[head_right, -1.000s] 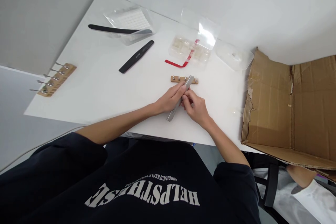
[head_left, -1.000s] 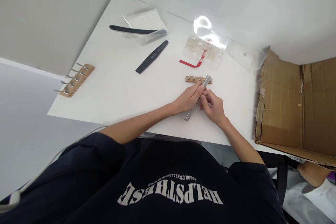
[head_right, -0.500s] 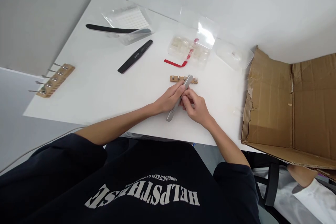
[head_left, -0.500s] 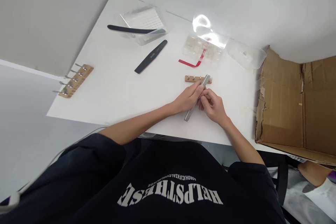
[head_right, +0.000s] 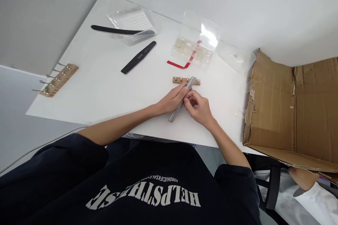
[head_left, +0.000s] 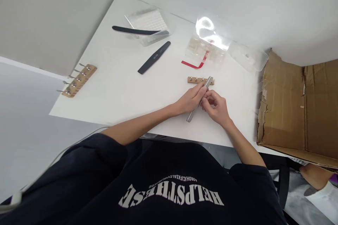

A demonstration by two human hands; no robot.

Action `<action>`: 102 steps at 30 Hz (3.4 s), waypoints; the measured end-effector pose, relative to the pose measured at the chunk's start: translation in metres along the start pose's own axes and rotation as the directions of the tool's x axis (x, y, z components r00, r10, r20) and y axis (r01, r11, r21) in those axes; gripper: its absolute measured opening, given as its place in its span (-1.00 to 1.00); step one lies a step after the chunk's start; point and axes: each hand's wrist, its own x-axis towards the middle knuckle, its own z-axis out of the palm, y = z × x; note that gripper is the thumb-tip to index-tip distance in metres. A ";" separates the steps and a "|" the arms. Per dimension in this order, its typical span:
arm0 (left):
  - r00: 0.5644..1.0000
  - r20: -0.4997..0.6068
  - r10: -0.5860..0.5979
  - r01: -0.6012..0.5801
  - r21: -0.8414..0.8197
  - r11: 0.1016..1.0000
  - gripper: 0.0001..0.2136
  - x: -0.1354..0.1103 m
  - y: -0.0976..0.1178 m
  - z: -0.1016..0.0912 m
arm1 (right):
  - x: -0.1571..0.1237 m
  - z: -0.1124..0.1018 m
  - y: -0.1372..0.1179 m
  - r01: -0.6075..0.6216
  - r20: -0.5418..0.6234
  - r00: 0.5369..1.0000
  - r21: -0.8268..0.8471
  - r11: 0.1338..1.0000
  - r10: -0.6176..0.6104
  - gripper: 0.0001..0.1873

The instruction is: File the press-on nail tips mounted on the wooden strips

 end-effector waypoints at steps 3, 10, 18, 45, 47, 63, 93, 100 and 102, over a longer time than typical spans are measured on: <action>1.000 0.000 0.001 -0.001 0.029 1.000 -0.65 0.000 0.001 0.000 | 0.000 0.001 0.000 0.001 -0.027 1.000 -0.013 1.000 -0.002 -0.78; 0.999 0.042 -0.018 0.018 0.020 1.000 -0.70 0.000 0.001 -0.001 | 0.001 0.000 0.001 -0.058 -0.036 0.998 0.020 0.998 0.058 -0.73; 0.999 0.005 -0.038 0.038 0.071 0.997 -0.73 0.001 -0.002 -0.001 | 0.002 0.003 0.003 -0.140 -0.115 0.981 0.145 0.980 0.157 -0.66; 0.998 0.052 -0.046 0.041 0.100 0.994 -0.51 -0.003 0.004 -0.002 | -0.005 0.009 0.010 0.142 -0.101 0.973 -0.451 0.881 -0.208 -0.78; 0.998 0.047 -0.031 0.026 0.096 0.995 -0.51 -0.004 0.003 -0.002 | -0.005 0.009 0.011 0.134 -0.118 0.971 -0.462 0.877 -0.210 -0.77; 0.995 0.096 -0.011 0.005 0.066 0.998 -0.41 -0.002 0.001 -0.004 | -0.004 0.011 0.012 0.139 -0.142 0.968 -0.383 0.913 -0.207 -0.69; 0.995 0.086 -0.042 0.041 0.018 0.999 -0.46 -0.001 0.004 -0.007 | -0.005 0.016 0.020 0.203 -0.062 0.966 -0.418 0.885 -0.251 -0.73; 0.994 0.100 -0.038 0.037 0.017 0.999 -0.45 -0.001 0.002 -0.007 | -0.004 0.016 0.021 0.218 -0.064 0.961 -0.430 0.876 -0.270 -0.72; 0.996 0.084 -0.024 0.022 0.031 0.999 -0.45 0.000 0.002 -0.007 | -0.003 0.016 0.022 0.190 -0.119 0.957 -0.429 0.883 -0.264 -0.70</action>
